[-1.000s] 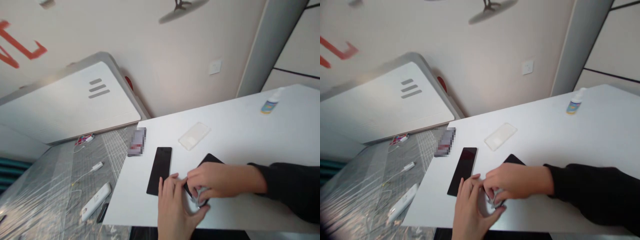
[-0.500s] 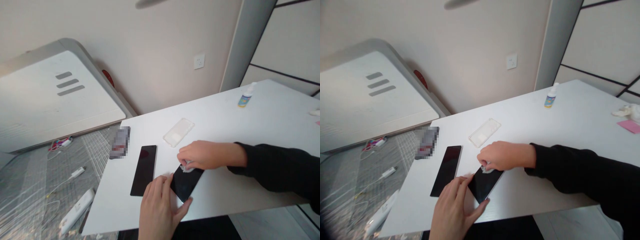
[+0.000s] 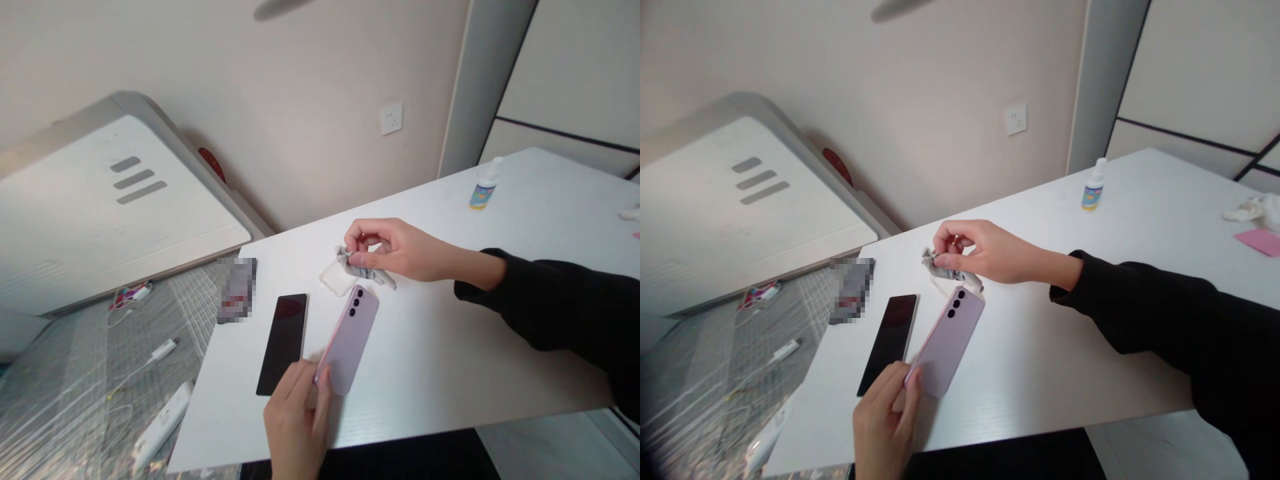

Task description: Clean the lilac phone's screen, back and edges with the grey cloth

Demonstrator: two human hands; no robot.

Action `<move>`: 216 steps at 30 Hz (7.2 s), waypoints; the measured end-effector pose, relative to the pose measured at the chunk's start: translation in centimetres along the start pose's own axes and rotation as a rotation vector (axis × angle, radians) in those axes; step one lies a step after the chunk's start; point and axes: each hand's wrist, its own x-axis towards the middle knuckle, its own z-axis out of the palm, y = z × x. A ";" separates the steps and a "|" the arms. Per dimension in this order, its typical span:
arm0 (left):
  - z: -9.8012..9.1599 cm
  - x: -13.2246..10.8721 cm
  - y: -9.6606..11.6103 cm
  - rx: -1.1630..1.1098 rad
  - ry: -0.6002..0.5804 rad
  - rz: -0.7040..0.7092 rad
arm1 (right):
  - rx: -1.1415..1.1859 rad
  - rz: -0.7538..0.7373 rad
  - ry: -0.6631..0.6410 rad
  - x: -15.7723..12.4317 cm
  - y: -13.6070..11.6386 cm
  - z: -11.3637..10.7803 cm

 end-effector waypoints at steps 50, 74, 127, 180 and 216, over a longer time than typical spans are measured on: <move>1.5 -3.0 0.7 0.246 0.000 -0.100 | -0.499 -0.071 -0.455 -2.8 5.0 8.2; 1.3 -3.1 1.3 0.231 -0.075 -0.198 | -0.673 -0.196 -0.401 -3.3 4.4 8.0; 1.2 -3.0 1.3 0.223 -0.091 -0.210 | -0.876 -0.034 -0.171 -4.1 3.8 9.5; 1.3 -2.9 1.5 0.198 -0.087 -0.214 | -0.802 -0.336 -0.459 -3.5 3.5 10.3; 1.1 -2.9 0.6 0.224 -0.099 -0.142 | -0.744 -0.282 -0.447 -4.4 4.1 7.4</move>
